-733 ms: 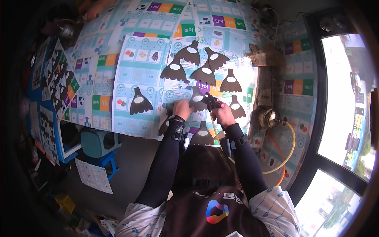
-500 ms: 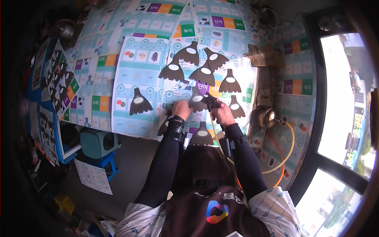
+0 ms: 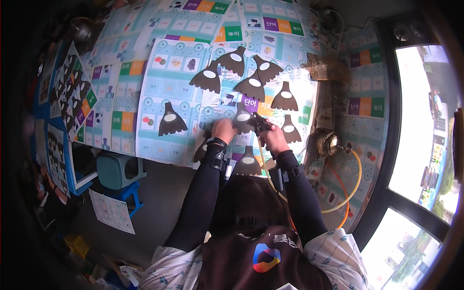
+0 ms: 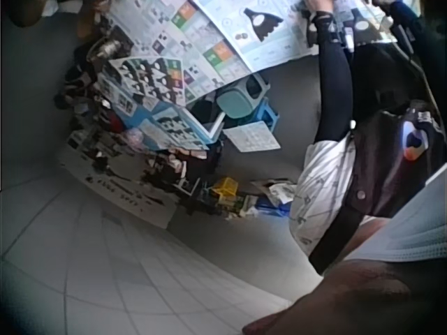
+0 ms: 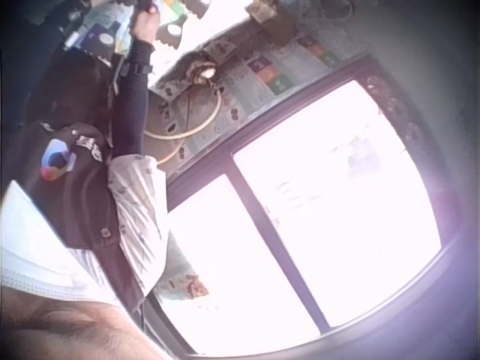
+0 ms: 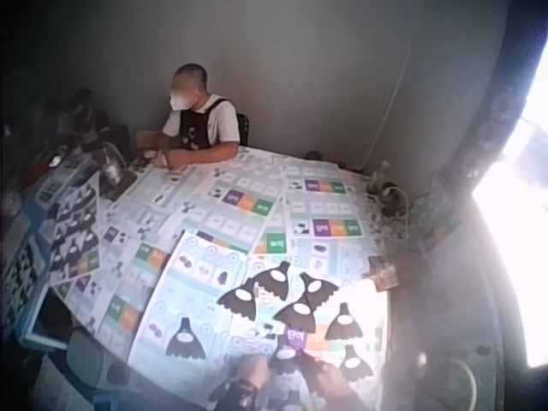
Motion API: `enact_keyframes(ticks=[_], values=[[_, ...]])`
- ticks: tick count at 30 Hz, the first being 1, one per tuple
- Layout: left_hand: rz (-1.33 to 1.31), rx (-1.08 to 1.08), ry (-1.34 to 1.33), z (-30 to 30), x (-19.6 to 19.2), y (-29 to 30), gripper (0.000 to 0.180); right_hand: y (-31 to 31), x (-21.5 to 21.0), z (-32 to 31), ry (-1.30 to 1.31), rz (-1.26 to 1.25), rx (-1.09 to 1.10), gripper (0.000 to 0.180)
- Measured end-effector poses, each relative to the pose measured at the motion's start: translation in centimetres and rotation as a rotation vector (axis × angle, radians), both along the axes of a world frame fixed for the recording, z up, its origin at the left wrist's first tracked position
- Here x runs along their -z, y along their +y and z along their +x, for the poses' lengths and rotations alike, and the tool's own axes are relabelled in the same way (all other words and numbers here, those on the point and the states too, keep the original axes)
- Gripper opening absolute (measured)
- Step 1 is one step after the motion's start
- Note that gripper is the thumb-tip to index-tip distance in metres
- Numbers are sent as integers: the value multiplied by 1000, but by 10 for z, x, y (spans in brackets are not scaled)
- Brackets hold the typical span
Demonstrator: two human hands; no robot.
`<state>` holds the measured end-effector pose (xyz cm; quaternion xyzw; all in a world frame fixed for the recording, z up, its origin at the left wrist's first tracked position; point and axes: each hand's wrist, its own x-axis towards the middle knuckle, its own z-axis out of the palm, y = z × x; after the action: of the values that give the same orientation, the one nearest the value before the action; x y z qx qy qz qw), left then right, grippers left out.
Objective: Glue and assemble components for shoes on a production line workstation.
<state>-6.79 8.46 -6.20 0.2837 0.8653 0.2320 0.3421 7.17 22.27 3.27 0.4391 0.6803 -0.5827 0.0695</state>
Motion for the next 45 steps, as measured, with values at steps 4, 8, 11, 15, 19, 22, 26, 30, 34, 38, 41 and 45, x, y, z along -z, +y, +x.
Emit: enact_keyframes(ticks=[4,8,11,15,19,22,26,30,34,38,41,45], values=[[0,11,24,1,2,1,22,-8,4,-7,3,-78,24,15],[70,-14,137,4,9,-4,24,-13,-8,-16,-1,-103,7,15],[54,-30,94,3,6,-2,25,-10,-10,-11,-53,-101,-30,15],[43,-21,96,2,2,-2,24,-4,-7,-1,-47,-50,49,15],[45,16,97,-1,-2,-1,24,4,-17,3,-63,-3,36,20],[-163,104,114,-21,-12,-3,20,8,-30,27,184,-97,189,24],[-267,34,480,-40,-28,-20,22,26,-75,85,191,-106,318,33],[43,-46,444,56,-40,56,44,40,-95,134,86,-62,538,34],[30,31,414,155,-39,110,49,37,-75,168,95,-91,571,33],[-13,38,363,172,-31,121,44,31,-70,180,100,-119,604,32],[52,10,180,167,-14,124,39,31,-57,177,69,-100,595,32],[185,16,92,136,1,104,23,37,-56,153,132,-154,530,34]])
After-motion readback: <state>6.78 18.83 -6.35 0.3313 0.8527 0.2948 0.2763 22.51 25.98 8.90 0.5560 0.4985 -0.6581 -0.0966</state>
